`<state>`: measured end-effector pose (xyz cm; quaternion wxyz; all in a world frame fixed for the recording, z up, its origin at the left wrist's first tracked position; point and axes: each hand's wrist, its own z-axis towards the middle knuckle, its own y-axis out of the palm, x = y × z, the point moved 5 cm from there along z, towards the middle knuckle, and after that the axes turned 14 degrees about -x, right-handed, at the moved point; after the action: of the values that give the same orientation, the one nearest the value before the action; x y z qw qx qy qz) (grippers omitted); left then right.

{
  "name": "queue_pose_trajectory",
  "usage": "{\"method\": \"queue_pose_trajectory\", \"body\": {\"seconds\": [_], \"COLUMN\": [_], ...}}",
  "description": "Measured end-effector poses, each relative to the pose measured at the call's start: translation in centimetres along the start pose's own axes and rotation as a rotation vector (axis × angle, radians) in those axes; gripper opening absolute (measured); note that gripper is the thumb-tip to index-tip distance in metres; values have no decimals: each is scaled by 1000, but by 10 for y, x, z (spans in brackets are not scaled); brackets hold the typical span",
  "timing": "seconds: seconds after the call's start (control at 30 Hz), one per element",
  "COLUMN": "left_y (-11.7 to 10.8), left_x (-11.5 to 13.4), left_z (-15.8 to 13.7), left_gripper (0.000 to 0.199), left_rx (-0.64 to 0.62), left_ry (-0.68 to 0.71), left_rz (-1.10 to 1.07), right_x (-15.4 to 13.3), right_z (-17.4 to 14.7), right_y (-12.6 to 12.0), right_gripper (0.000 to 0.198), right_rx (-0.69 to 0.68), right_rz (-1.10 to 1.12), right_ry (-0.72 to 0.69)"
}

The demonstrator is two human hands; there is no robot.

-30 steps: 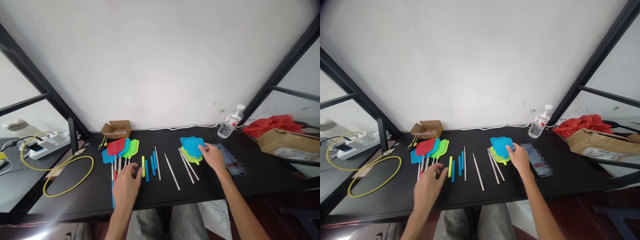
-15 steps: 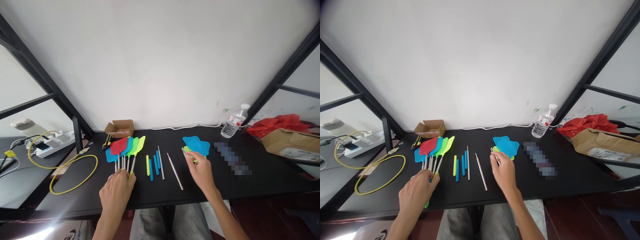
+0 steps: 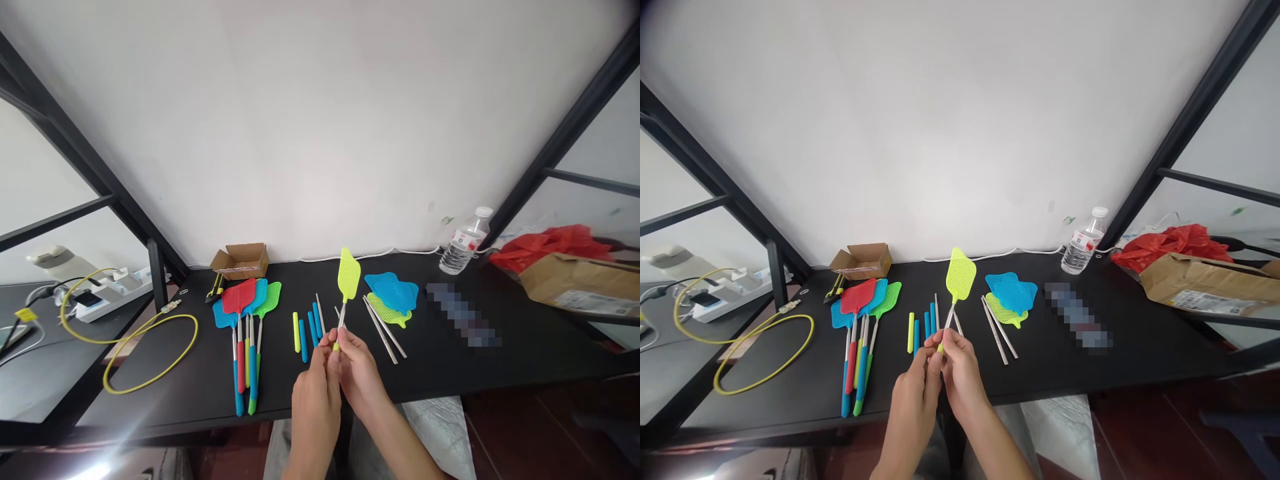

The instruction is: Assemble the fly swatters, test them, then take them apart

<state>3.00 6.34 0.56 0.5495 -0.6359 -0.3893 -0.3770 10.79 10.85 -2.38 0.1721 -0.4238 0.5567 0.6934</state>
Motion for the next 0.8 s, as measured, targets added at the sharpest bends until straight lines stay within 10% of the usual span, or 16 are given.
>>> {"method": "queue_pose_trajectory", "body": {"seconds": [0.3, 0.47, 0.63, 0.8], "left_y": [47, -3, -41, -41], "left_x": [-18, -37, -30, -29], "left_z": [-15, -1, 34, 26], "left_gripper": [51, 47, 51, 57], "left_rx": [-357, -47, 192, 156], "left_ry": [-100, -51, -55, -71], "left_rz": [-764, -192, 472, 501], "right_x": [-52, -100, -75, -53], "right_z": [7, 2, -15, -21], "right_y": [-28, -62, -63, -57], "right_gripper": [43, 33, 46, 37], "right_rx": [141, 163, 106, 54], "right_rz": [-165, -215, -254, -226], "right_ry": [-206, -274, -105, -8]}}
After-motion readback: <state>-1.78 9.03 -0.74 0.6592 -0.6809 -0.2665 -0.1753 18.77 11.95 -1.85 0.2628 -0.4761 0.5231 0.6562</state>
